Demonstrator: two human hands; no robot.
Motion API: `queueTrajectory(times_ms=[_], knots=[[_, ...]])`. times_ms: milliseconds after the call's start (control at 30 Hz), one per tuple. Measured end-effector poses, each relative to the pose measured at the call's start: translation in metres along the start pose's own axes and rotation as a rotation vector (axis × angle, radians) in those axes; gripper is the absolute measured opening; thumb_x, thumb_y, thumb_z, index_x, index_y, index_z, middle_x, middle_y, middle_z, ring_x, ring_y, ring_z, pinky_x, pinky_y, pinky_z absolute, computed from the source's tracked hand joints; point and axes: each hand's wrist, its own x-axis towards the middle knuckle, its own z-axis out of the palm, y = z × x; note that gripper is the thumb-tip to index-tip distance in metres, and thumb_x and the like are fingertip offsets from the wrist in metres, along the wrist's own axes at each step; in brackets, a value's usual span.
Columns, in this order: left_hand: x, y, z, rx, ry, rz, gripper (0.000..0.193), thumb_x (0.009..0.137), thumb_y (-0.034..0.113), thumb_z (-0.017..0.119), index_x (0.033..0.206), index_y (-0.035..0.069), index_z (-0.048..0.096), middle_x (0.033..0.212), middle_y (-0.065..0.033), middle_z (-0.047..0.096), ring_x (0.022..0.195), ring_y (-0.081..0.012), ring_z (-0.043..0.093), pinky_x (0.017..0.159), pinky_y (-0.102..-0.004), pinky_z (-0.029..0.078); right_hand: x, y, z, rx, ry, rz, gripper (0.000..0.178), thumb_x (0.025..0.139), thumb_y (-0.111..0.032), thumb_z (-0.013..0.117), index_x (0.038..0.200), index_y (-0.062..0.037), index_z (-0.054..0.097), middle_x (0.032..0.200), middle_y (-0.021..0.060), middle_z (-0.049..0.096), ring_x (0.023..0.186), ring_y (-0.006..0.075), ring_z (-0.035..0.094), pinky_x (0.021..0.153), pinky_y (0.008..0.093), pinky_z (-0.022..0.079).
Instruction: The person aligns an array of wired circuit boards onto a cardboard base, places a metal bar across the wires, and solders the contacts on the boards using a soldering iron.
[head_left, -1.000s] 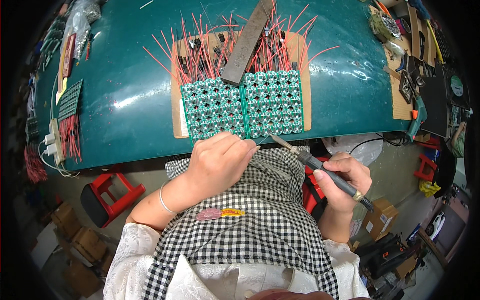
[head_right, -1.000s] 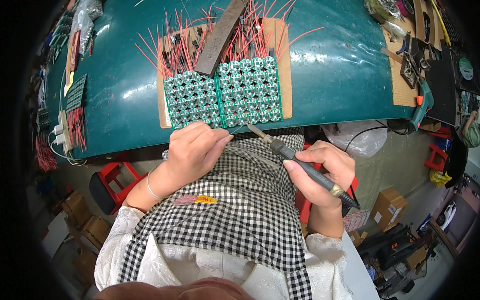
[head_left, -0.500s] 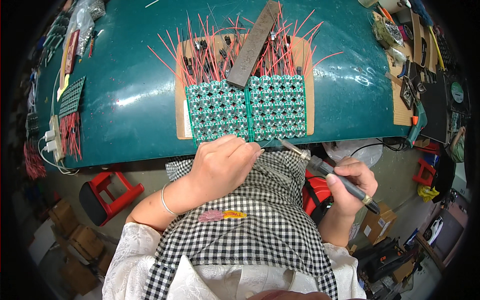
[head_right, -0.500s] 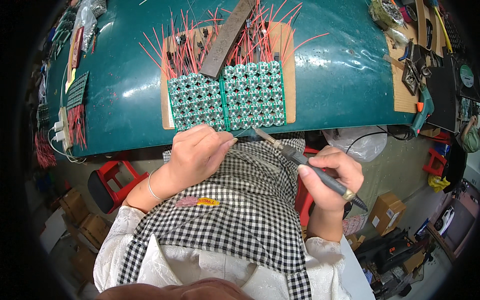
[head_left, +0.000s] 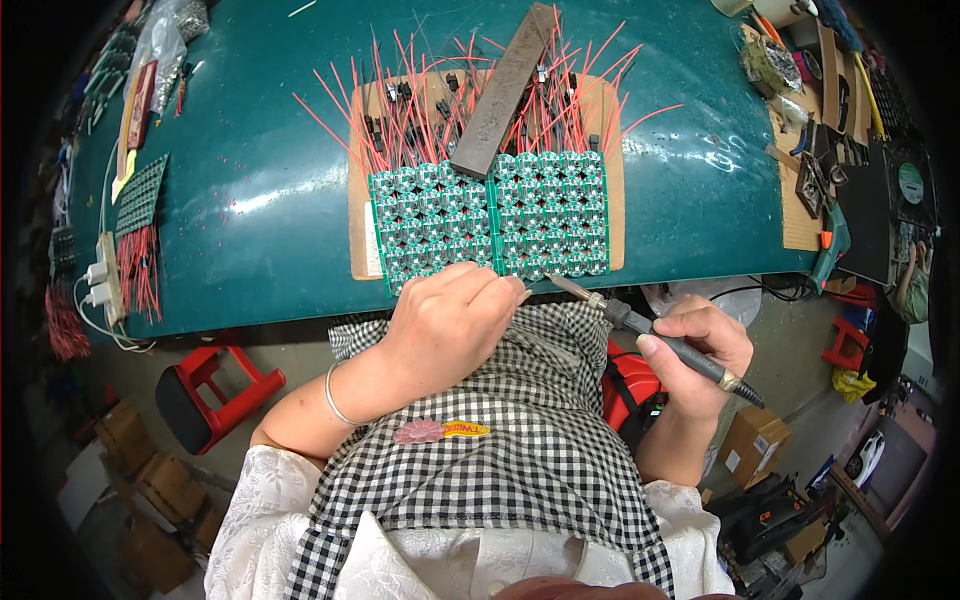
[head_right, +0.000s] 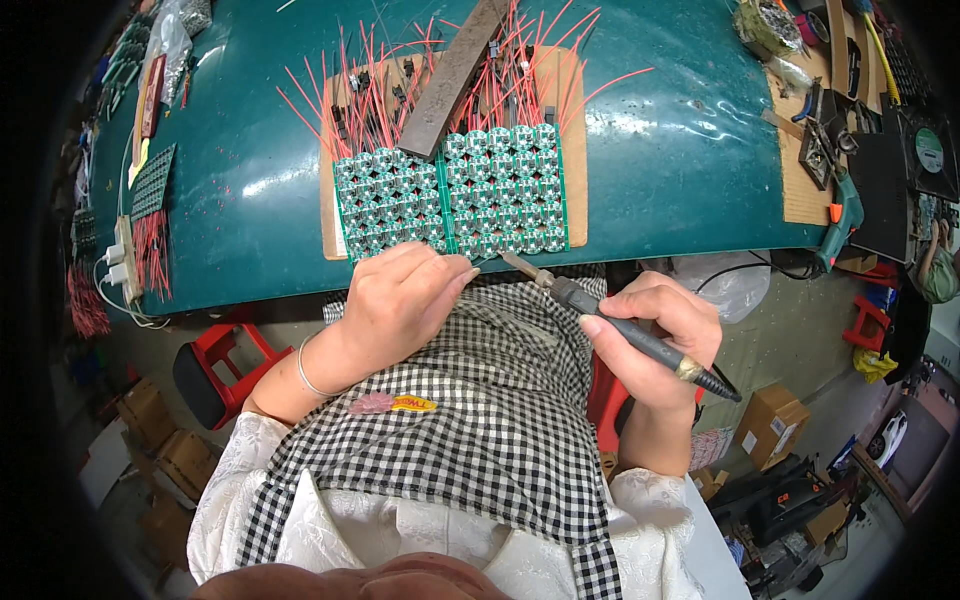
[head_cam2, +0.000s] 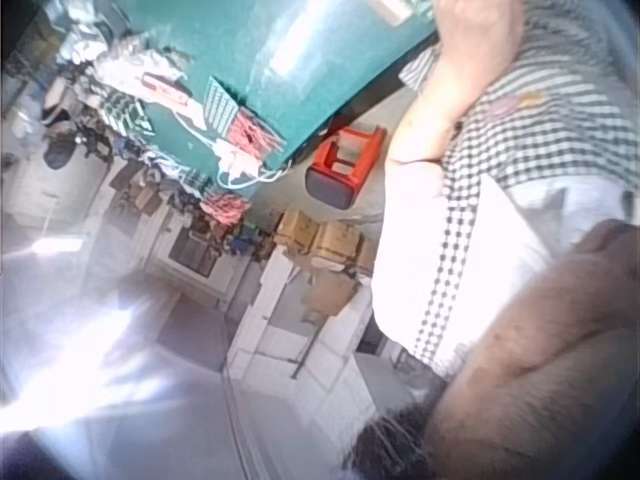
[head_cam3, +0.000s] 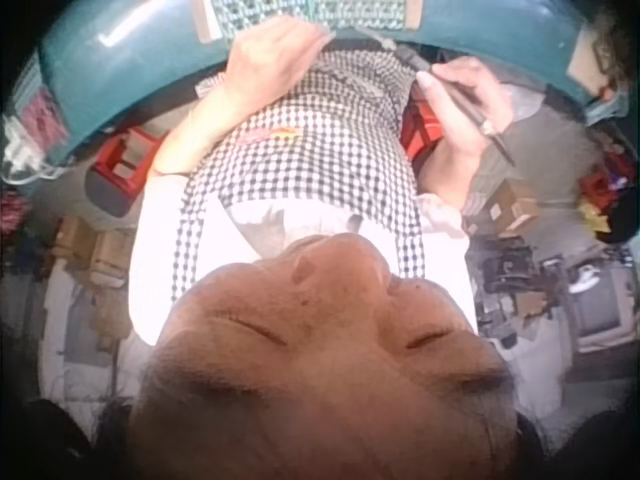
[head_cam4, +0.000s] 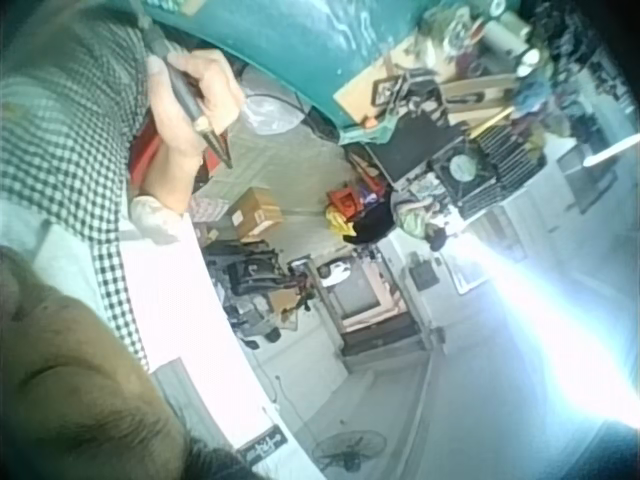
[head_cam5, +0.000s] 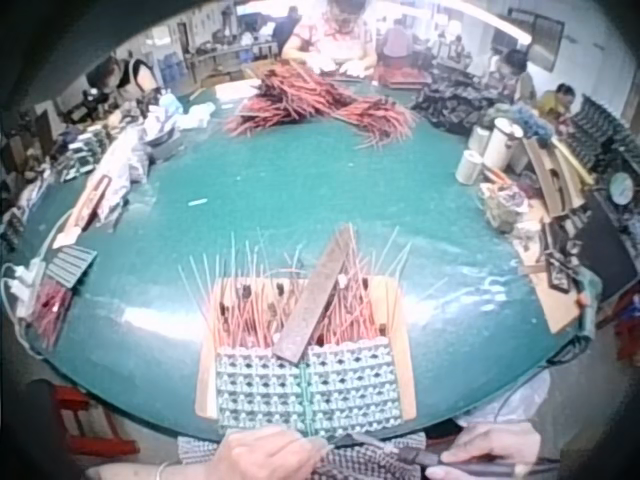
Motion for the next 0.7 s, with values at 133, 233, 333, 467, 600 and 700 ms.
queueTrajectory(times_ms=[133,233,333,467,600,700], knots=[[0.001,0.0,-0.001,0.016,-0.009,-0.01,0.013,0.081,0.003,0.075,0.092,0.003,0.067,0.072,-0.0084,0.061,0.064,-0.0263,0.063,0.054,-0.0391,0.051,0.008,-0.008,-0.002,-0.058,-0.081,-0.013,0.022,0.068,0.003,0.086,0.081,0.0024,0.069,0.07,0.0116,0.067,0.058,0.0168,0.062,0.052,0.0269,0.043],[-0.001,-0.002,0.003,0.023,-0.024,0.001,0.013,0.081,0.003,0.074,0.092,0.003,0.067,0.072,-0.0084,0.06,0.065,-0.0262,0.063,0.053,-0.0393,0.051,0.009,-0.017,-0.002,-0.117,-0.095,0.013,0.023,0.067,0.002,0.087,0.081,0.0022,0.069,0.07,0.0116,0.067,0.058,0.017,0.062,0.052,0.0272,0.044],[-0.001,-0.002,0.005,0.03,-0.024,0.007,0.013,0.081,0.003,0.073,0.092,0.003,0.067,0.071,-0.0085,0.06,0.065,-0.0265,0.064,0.054,-0.0392,0.052,0.01,-0.022,0.002,-0.151,-0.084,-0.017,0.023,0.066,0.001,0.087,0.08,0.0018,0.069,0.069,0.0117,0.067,0.058,0.0174,0.062,0.052,0.0273,0.043],[0.002,0.004,-0.003,0.02,-0.032,-0.014,0.016,0.078,0.002,0.076,0.088,0.003,0.063,0.072,-0.0091,0.06,0.065,-0.0275,0.063,0.054,-0.0392,0.052,0.008,-0.022,0.001,-0.195,-0.095,-0.082,0.023,0.067,0.002,0.087,0.081,0.0024,0.069,0.068,0.0112,0.066,0.057,0.0162,0.061,0.05,0.0268,0.041],[0.003,0.008,-0.017,-0.074,0.044,-0.048,0.02,0.075,-0.004,0.081,0.085,0.003,0.065,0.073,-0.0082,0.064,0.06,-0.0237,0.061,0.053,-0.0333,0.046,-0.007,-0.012,-0.011,0.051,0.07,0.003,0.023,0.07,0.002,0.087,0.083,0.0038,0.068,0.071,0.0103,0.066,0.06,0.0161,0.06,0.054,0.0267,0.042],[0.004,0.002,-0.022,-0.083,0.098,0.036,0.02,0.073,-0.006,0.079,0.084,0.003,0.066,0.07,-0.0074,0.061,0.058,-0.0229,0.059,0.052,-0.0331,0.045,-0.016,-0.008,-0.013,0.166,0.138,0.004,0.028,0.069,0.001,0.09,0.086,0.0038,0.069,0.076,0.0108,0.067,0.064,0.0176,0.06,0.059,0.0281,0.044]])
